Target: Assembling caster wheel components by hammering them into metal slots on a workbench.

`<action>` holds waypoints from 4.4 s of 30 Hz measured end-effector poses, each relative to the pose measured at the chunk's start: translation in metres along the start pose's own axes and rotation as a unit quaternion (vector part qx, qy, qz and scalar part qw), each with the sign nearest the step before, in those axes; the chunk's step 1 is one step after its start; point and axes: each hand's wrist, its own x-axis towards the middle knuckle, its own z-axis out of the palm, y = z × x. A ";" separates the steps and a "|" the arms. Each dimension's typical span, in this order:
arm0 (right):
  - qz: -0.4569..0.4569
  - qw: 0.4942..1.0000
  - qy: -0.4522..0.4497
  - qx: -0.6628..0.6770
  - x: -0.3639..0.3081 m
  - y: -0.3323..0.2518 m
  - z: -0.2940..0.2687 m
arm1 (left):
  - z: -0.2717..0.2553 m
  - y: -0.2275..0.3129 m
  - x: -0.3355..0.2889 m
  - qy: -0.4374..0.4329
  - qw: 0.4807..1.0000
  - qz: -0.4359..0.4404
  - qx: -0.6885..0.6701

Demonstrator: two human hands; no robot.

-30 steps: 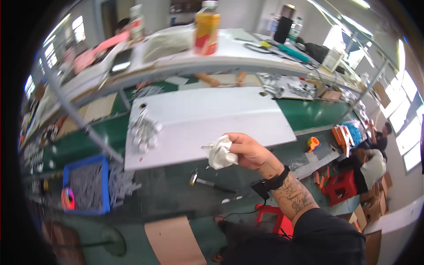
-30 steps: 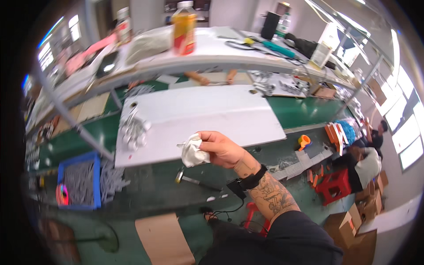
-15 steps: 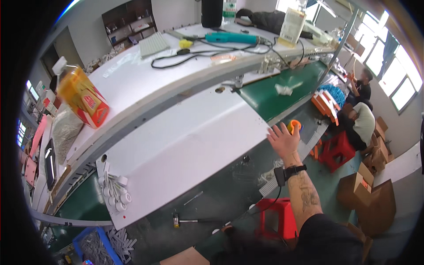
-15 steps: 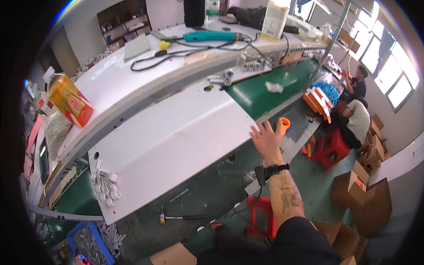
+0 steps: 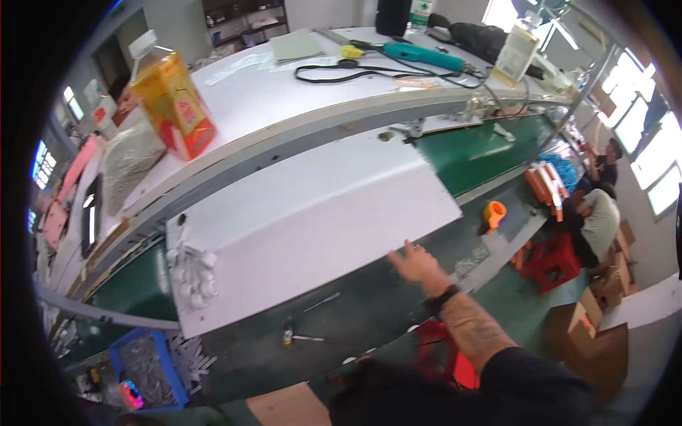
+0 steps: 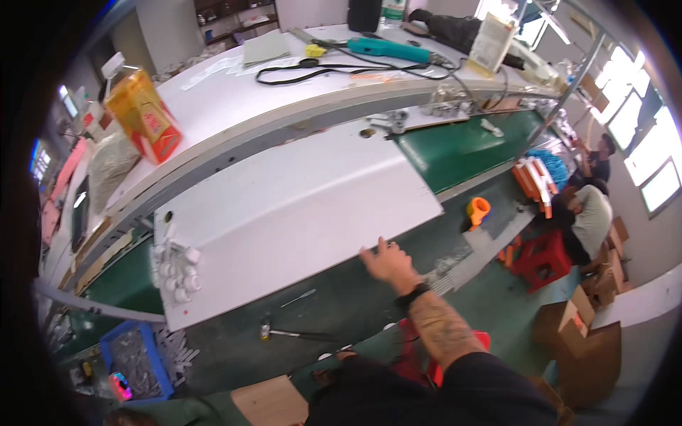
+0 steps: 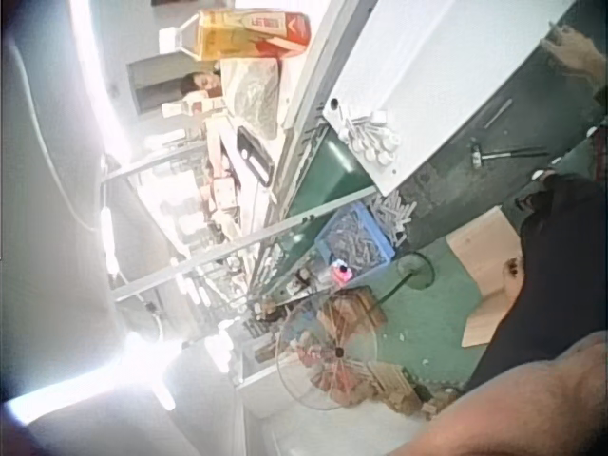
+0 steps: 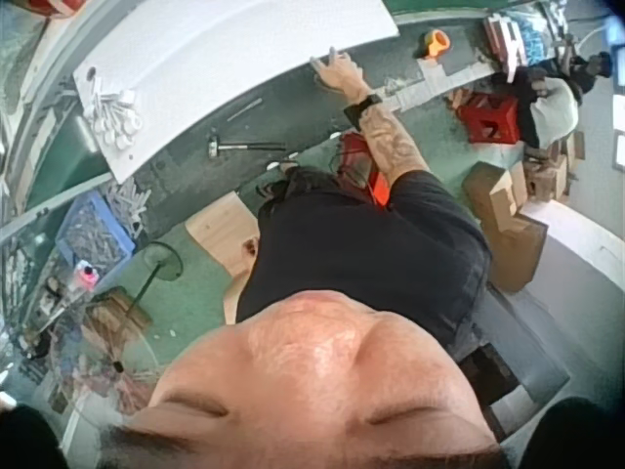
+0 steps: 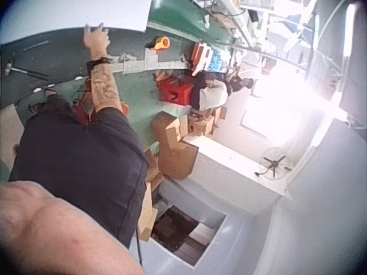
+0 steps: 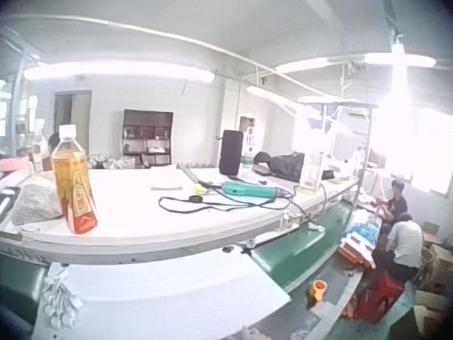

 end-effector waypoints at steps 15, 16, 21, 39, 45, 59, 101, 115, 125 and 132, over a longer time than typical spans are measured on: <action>0.232 0.963 0.068 -0.119 -0.049 -0.075 0.119 | 0.026 0.078 -0.133 -0.046 0.947 -0.168 -0.270; 0.234 0.961 0.068 -0.132 -0.049 -0.074 0.117 | 0.016 0.102 -0.131 -0.098 0.932 -0.186 -0.294; 0.200 0.970 0.045 -0.132 -0.058 -0.071 0.133 | 0.036 0.103 -0.121 -0.146 0.917 -0.176 -0.326; -0.182 0.981 -0.015 0.066 0.016 -0.229 0.077 | -0.038 0.146 0.001 0.391 0.812 0.146 -0.408; 0.047 0.666 -0.411 0.620 -0.045 -0.486 0.123 | -0.092 0.176 0.074 0.362 0.868 0.286 -0.184; -0.215 0.952 -0.209 -0.058 0.003 -0.309 0.124 | 0.036 -0.123 -0.178 0.530 0.678 -0.372 -0.348; 0.131 0.836 -0.533 -0.005 -0.236 -0.287 0.021 | 0.089 -0.080 -0.152 -0.097 0.940 -0.119 -0.305; -0.068 0.997 -0.027 -0.008 -0.105 -0.178 0.173 | -0.133 -0.014 0.084 0.237 0.963 0.103 -0.074; -0.068 0.995 0.035 0.060 -0.093 -0.165 0.173 | -0.261 -0.013 0.261 0.416 0.864 0.166 0.229; -0.082 0.993 0.058 0.054 -0.093 -0.164 0.179 | -0.275 -0.009 0.284 0.425 0.828 0.188 0.313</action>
